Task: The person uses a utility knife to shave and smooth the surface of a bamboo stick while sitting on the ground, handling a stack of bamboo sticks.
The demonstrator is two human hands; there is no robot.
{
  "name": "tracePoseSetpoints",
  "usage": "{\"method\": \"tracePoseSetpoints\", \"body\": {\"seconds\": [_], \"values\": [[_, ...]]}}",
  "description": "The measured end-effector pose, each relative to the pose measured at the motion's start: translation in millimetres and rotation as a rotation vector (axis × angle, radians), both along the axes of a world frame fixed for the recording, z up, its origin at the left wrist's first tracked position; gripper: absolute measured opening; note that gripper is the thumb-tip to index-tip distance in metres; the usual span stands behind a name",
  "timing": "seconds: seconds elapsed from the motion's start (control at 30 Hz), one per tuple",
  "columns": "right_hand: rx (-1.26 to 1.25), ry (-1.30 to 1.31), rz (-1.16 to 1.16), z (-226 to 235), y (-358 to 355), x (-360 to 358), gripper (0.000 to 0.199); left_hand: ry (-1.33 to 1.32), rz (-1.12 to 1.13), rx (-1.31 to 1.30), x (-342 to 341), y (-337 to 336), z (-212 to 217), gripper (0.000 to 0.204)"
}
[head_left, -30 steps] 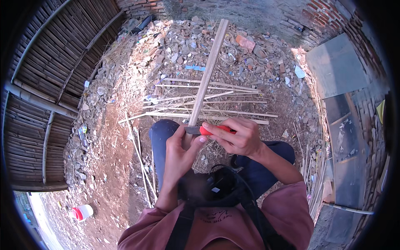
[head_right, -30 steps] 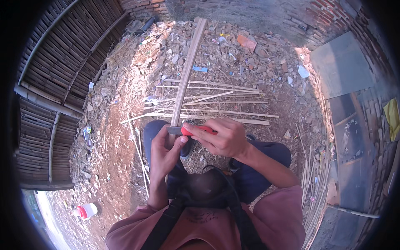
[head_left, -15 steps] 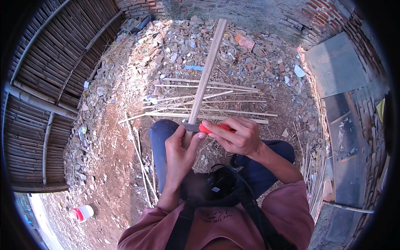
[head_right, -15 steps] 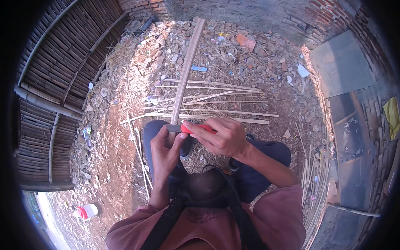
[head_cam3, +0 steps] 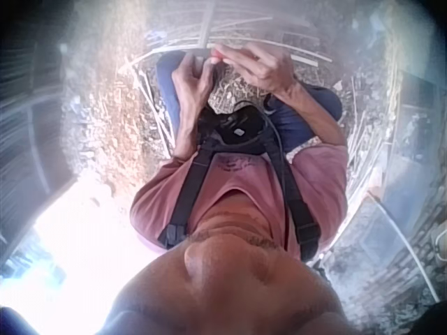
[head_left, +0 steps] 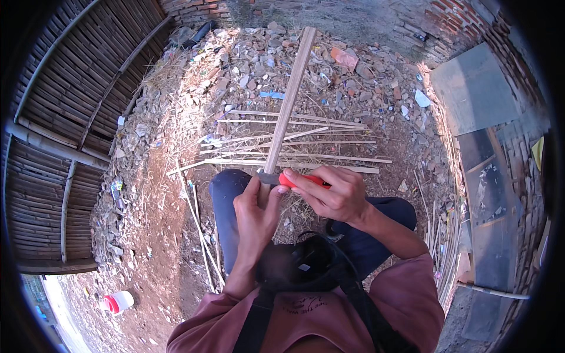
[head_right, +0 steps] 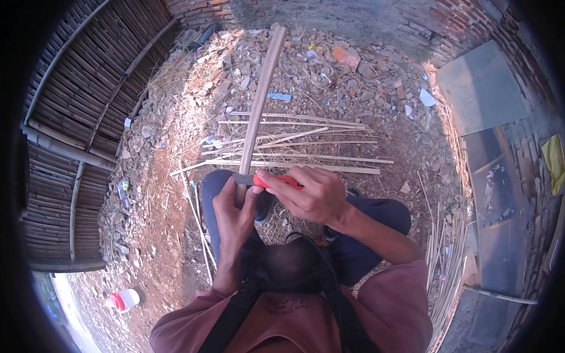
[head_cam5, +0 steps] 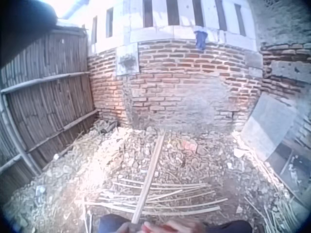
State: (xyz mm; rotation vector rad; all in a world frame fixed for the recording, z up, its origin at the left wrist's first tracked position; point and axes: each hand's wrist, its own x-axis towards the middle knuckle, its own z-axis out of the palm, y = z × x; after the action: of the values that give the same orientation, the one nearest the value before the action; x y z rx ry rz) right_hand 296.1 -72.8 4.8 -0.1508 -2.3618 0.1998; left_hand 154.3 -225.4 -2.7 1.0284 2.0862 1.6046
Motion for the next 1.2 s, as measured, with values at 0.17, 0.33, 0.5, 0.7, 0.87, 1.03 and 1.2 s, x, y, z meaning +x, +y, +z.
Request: {"method": "tracePoseSetpoints", "body": {"seconds": [0.17, 0.33, 0.5, 0.7, 0.87, 1.03, 1.2], "values": [[0.017, 0.008, -0.011, 0, 1, 1, 0.054, -0.007, 0.018, -0.012, 4, 7, 4, 0.02], [0.025, -0.004, -0.024, 1, 0, 0, 0.053, 0.008, 0.03, 0.001, 4, 9, 3, 0.021], [0.023, 0.006, -0.029, 2, -1, 0, 0.053, -0.022, 0.039, 0.02, 5, 11, 1, 0.02], [0.007, -0.001, -0.061, 1, -4, 0, 0.054, -0.004, 0.056, 0.033, 5, 12, -7, 0.02], [0.02, -0.041, -0.07, 7, -3, 0, 0.054, -0.039, 0.062, 0.053, 5, 14, -4, 0.022], [-0.09, -0.066, -0.024, 12, 0, -1, 0.046, -0.098, 0.045, 0.024, 1, 11, 2, 0.029], [-0.265, 0.054, 0.014, 6, 8, -7, 0.03, 0.067, -0.027, -0.02, -8, 10, 5, 0.034]]}}
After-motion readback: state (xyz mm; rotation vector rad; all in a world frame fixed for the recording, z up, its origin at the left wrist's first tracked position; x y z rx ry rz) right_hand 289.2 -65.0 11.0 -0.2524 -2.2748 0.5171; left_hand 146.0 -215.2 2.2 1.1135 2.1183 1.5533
